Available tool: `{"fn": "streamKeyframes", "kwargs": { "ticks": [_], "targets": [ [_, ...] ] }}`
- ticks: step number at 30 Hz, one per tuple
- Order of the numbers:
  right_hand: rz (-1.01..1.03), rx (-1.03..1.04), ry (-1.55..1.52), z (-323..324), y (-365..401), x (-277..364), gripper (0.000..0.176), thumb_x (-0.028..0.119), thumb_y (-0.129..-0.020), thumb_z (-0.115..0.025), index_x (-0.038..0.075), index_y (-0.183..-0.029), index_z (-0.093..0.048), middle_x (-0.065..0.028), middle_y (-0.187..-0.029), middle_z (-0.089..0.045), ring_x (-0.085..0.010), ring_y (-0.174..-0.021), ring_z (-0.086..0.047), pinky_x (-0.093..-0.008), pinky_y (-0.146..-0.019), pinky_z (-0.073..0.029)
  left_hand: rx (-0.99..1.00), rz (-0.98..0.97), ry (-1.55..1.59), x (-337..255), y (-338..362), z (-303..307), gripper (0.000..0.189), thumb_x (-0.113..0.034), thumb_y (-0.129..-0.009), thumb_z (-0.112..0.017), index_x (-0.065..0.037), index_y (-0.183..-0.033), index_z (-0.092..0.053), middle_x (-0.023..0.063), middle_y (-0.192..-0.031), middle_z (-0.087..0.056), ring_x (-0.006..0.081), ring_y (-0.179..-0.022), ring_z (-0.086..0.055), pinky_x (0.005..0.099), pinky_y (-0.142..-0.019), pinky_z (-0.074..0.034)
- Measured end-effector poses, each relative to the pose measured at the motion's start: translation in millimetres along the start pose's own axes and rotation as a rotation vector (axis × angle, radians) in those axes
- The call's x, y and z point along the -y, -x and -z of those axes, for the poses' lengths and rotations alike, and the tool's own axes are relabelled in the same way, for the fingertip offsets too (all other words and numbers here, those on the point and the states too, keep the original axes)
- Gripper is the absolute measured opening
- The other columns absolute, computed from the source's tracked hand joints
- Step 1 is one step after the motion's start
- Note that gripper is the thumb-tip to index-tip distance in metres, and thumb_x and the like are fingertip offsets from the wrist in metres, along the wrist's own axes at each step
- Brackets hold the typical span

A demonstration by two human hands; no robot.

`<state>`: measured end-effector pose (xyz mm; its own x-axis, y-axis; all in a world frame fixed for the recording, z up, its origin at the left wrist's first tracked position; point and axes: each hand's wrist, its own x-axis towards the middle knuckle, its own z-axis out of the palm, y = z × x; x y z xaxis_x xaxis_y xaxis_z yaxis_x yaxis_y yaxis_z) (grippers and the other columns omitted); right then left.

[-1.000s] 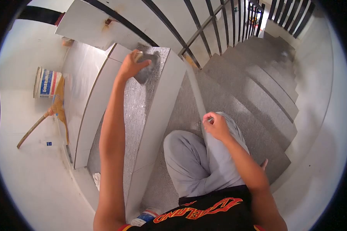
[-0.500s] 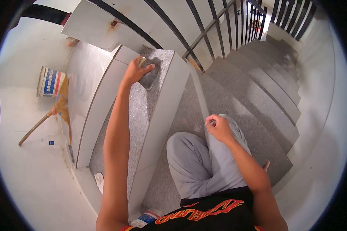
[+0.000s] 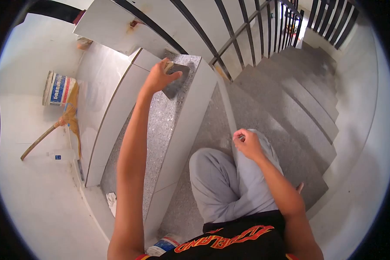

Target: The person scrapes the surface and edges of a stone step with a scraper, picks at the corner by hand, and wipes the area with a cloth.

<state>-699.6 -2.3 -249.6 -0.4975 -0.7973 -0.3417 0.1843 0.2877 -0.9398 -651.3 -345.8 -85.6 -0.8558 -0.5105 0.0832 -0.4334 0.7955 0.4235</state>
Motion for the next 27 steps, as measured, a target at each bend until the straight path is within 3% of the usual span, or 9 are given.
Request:
{"fn": "streamKeyframes", "kwargs": {
  "ticks": [2,5,7,10,11,13,16,20,27],
  "targets": [
    [0.008,0.006,0.052,6,2,6,0.022,0.015,-0.083,-0.064,-0.002,-0.096,-0.061,-0.0082,-0.085,-0.065,-0.0126,-0.062,-0.063,-0.0263,-0.054,-0.052,-0.083,0.063,-0.061,-23,21,-6,0.045,-0.033,-0.074,-0.072,-0.001,-0.099,-0.053,0.0225,-0.081,-0.064,0.0366,-0.076,-0.064,0.0435,-0.068,-0.049],
    [-0.040,0.028,-0.162,-7,3,40,0.043,0.024,-0.084,-0.067,-0.003,-0.114,-0.052,-0.0108,-0.102,-0.062,-0.0141,-0.081,-0.064,-0.0275,-0.066,-0.052,-0.169,0.226,-0.120,-77,73,-21,0.028,-0.025,-0.081,-0.064,-0.007,-0.097,-0.049,0.0211,-0.077,-0.064,0.0402,-0.074,-0.063,0.0470,-0.062,-0.049],
    [0.191,0.081,-0.391,-25,-2,65,0.066,0.035,-0.085,-0.067,-0.004,-0.130,-0.038,-0.0127,-0.116,-0.056,-0.0161,-0.102,-0.057,-0.0297,-0.081,-0.049,-0.185,0.219,0.022,-99,109,-37,0.033,-0.022,-0.080,-0.066,-0.008,-0.106,-0.053,0.0206,-0.084,-0.065,0.0414,-0.077,-0.062,0.0475,-0.067,-0.049],
    [0.235,0.203,-0.440,-45,-26,106,0.073,0.042,-0.087,-0.063,-0.003,-0.135,-0.032,-0.0111,-0.116,-0.054,-0.0162,-0.108,-0.052,-0.0302,-0.087,-0.045,-0.110,0.108,0.153,-117,140,-45,0.042,-0.016,-0.076,-0.067,-0.008,-0.114,-0.052,0.0198,-0.094,-0.065,0.0410,-0.084,-0.062,0.0454,-0.073,-0.050],
    [0.228,0.220,-0.391,-51,-36,117,0.068,0.041,-0.088,-0.060,-0.002,-0.134,-0.035,-0.0095,-0.112,-0.055,-0.0158,-0.103,-0.053,-0.0293,-0.085,-0.045,-0.133,0.110,0.167,-116,143,-41,0.042,-0.016,-0.076,-0.067,-0.008,-0.114,-0.052,0.0198,-0.094,-0.065,0.0410,-0.084,-0.062,0.0454,-0.073,-0.050],
    [0.234,0.237,-0.320,-57,-54,130,0.063,0.040,-0.090,-0.058,-0.001,-0.133,-0.038,-0.0080,-0.108,-0.056,-0.0154,-0.098,-0.055,-0.0285,-0.082,-0.046,-0.026,-0.090,0.343,-102,150,-30,0.056,-0.009,-0.070,-0.068,-0.008,-0.123,-0.050,0.0157,-0.116,-0.059,0.0364,-0.103,-0.057,0.0442,-0.089,-0.044],
    [0.023,0.255,-0.913,-66,-66,153,0.025,0.022,-0.090,-0.051,0.001,-0.102,-0.057,-0.0045,-0.095,-0.058,-0.0136,-0.085,-0.057,-0.0283,-0.073,-0.045,-0.058,-0.238,0.172,-78,141,-26,0.066,-0.004,-0.067,-0.067,-0.010,-0.129,-0.047,0.0097,-0.131,-0.049,0.0299,-0.122,-0.044,0.0473,-0.104,-0.031],
    [0.152,-0.114,-0.665,-87,-99,151,0.019,0.016,-0.087,-0.051,-0.002,-0.085,-0.059,-0.0055,-0.079,-0.058,-0.0139,-0.074,-0.057,-0.0304,-0.066,-0.046,-0.159,-0.302,-0.065,-41,117,-46,0.071,-0.002,-0.068,-0.065,-0.012,-0.135,-0.042,0.0074,-0.137,-0.044,0.0298,-0.130,-0.036,0.0540,-0.108,-0.022],
    [0.106,-0.249,-0.510,-81,-124,159,0.016,0.012,-0.084,-0.053,-0.001,-0.078,-0.057,-0.0072,-0.079,-0.059,-0.0142,-0.069,-0.058,-0.0314,-0.060,-0.046,-0.156,-0.277,-0.079,-21,95,-63,0.064,-0.007,-0.075,-0.063,-0.012,-0.135,-0.042,0.0056,-0.137,-0.045,0.0331,-0.133,-0.032,0.0619,-0.108,-0.017]
  ]
}}
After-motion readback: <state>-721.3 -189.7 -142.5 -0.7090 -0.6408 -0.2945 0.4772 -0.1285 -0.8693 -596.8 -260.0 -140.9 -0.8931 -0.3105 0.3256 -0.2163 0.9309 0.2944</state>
